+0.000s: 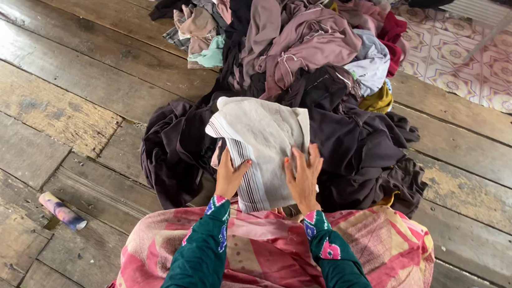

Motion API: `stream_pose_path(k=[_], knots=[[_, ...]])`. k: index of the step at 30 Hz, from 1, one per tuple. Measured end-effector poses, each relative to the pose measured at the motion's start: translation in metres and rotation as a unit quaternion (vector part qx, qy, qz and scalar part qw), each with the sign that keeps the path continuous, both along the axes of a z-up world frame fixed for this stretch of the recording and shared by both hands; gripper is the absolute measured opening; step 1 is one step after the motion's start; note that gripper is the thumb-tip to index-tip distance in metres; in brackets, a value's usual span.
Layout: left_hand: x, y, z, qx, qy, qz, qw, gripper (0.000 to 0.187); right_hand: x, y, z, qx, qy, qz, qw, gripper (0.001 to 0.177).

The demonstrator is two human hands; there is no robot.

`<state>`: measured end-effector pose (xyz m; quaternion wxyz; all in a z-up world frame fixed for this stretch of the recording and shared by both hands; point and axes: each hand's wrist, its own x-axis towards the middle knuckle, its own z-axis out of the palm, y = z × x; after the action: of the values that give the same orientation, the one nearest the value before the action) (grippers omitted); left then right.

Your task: The person folds several garments by hand, including a white shirt and dark pants, smoothing and aligning each piece before stacking them on a growing pile.

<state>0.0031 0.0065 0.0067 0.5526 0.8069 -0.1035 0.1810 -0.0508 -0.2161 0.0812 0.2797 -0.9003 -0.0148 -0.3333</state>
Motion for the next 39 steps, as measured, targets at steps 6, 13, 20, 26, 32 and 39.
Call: stream_pose_path(k=[6, 13, 20, 26, 32, 39], knots=[[0.027, 0.033, 0.036, -0.239, 0.262, -0.08, 0.932, 0.033, 0.065, -0.013, 0.037, 0.061, -0.031, 0.057, 0.996, 0.027], [0.081, 0.04, 0.034, -0.287, 0.31, -0.014, 0.906, 0.022, 0.147, -0.016, 0.029, 0.054, 0.055, 0.133, 0.988, 0.023], [0.123, 0.042, 0.009, -0.38, 0.268, 0.044, 0.884, 0.033, 0.175, -0.003, 0.015, 0.113, 0.087, 0.202, 0.969, 0.021], [0.154, 0.054, 0.013, -0.418, 0.319, 0.014, 0.851, 0.06, 0.222, 0.008, 0.007, 0.289, 0.263, 0.279, 0.877, 0.031], [0.172, 0.068, 0.013, -0.327, 0.312, -0.068, 0.89, 0.03, 0.26, 0.008, 0.012, 0.216, 0.354, 0.355, 0.838, 0.035], [0.189, 0.047, 0.028, -0.291, 0.182, -0.049, 0.938, 0.014, 0.251, -0.026, 0.033, 0.201, 0.327, 0.351, 0.854, 0.039]])
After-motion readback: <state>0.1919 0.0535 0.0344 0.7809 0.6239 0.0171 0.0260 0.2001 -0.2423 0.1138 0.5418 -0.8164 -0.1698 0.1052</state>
